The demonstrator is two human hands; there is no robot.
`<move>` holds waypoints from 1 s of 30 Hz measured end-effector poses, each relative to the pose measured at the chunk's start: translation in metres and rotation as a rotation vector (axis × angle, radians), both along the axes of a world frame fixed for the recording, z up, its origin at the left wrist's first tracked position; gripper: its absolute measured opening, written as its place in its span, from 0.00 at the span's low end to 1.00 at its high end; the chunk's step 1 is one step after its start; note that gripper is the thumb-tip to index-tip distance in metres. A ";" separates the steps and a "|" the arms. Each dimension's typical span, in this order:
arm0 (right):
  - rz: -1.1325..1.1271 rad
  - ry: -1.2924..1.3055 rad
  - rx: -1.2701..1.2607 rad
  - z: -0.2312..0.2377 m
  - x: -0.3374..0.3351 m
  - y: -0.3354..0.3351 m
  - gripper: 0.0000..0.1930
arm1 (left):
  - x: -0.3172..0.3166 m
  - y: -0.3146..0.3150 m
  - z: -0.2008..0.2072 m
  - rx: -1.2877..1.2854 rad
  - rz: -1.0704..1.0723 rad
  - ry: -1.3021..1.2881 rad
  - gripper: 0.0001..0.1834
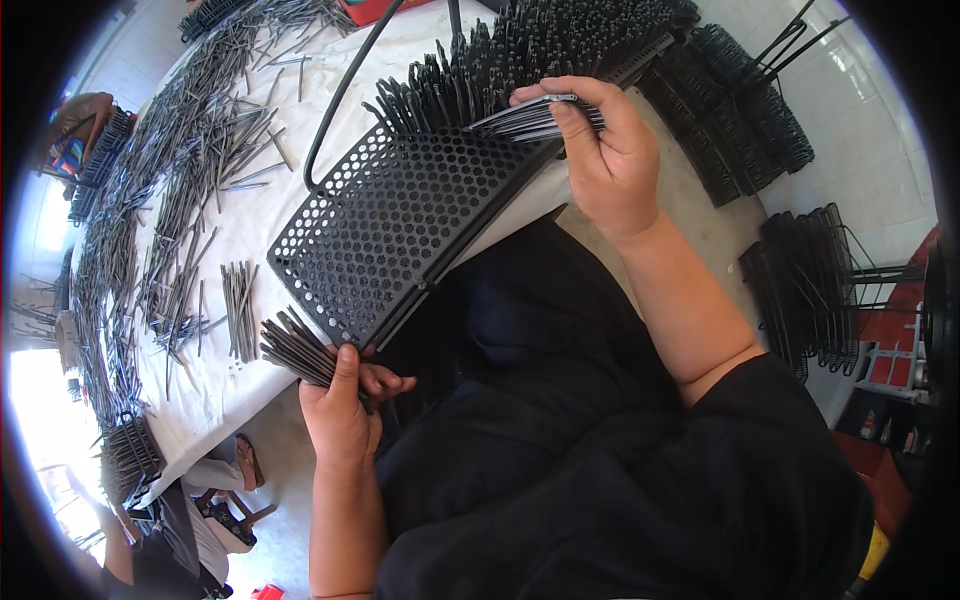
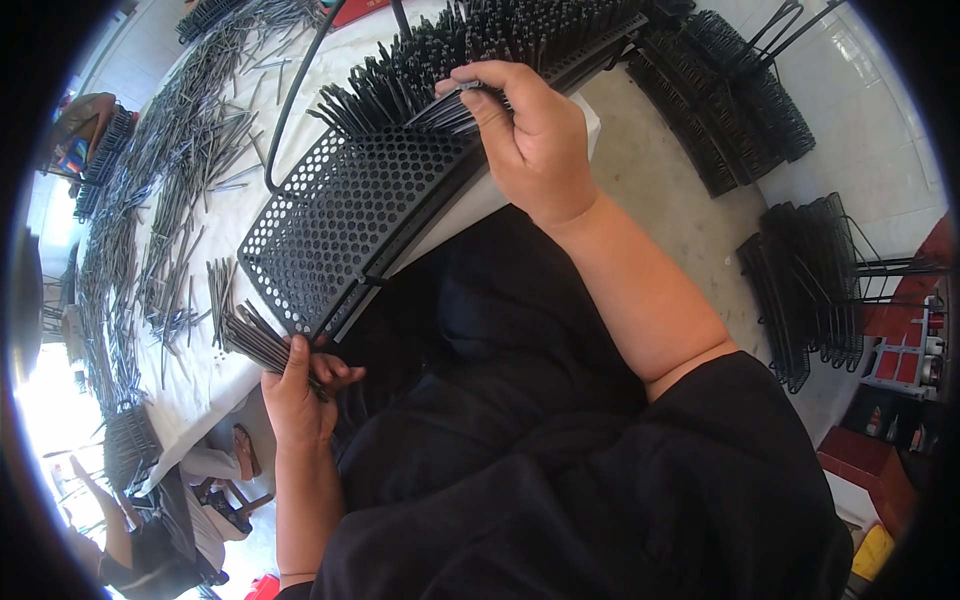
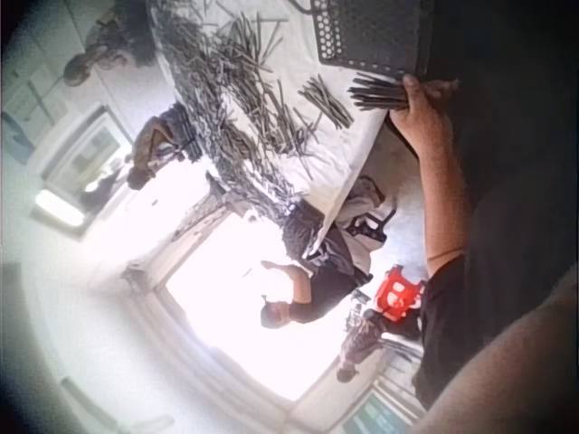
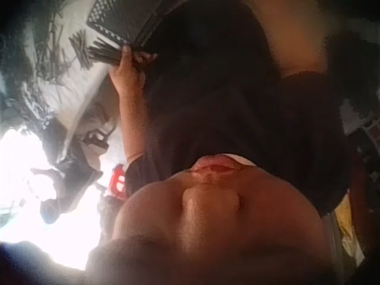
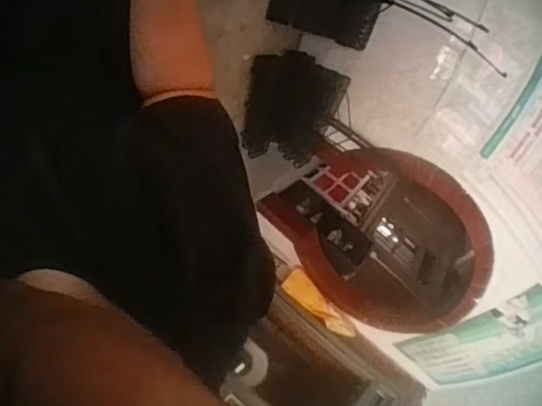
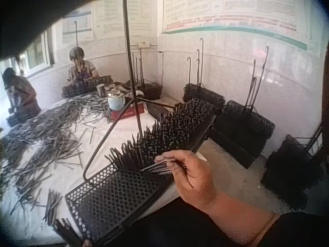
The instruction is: The person picks up metal rods from the table and inserts them into the holes of a perforated rack by hand.
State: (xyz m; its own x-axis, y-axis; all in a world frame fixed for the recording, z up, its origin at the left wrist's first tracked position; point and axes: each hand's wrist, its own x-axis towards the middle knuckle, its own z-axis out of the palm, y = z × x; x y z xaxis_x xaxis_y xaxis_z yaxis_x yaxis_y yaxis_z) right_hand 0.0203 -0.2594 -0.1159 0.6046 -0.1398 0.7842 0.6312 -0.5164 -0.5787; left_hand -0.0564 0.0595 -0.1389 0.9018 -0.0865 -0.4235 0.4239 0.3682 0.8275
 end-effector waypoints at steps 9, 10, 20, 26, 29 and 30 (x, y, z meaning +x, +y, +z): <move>0.011 0.004 -0.175 0.014 -0.001 -0.009 0.07 | -0.001 0.001 -0.001 0.050 0.000 -0.005 0.13; 0.020 -0.001 -0.189 0.014 0.000 -0.010 0.07 | -0.001 0.000 0.000 0.050 0.002 -0.004 0.13; 0.078 0.078 0.288 0.000 0.004 0.005 0.07 | -0.002 -0.001 -0.001 0.049 0.006 -0.008 0.14; -0.008 0.029 0.056 0.005 0.004 0.005 0.07 | -0.001 0.000 0.000 0.035 0.011 -0.011 0.12; -0.031 0.000 -0.001 0.007 0.004 0.006 0.07 | 0.000 0.000 -0.002 0.045 0.008 -0.020 0.12; -0.027 0.003 -0.009 0.007 0.004 0.006 0.07 | -0.001 0.000 -0.002 0.044 0.005 -0.029 0.12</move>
State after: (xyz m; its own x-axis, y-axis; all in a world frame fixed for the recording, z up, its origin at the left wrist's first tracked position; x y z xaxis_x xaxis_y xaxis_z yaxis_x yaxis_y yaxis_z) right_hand 0.0239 -0.2536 -0.1085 0.6033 -0.1491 0.7834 0.6151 -0.5382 -0.5761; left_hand -0.0569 0.0595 -0.1411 0.9143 -0.0641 -0.4000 0.3975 0.3329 0.8551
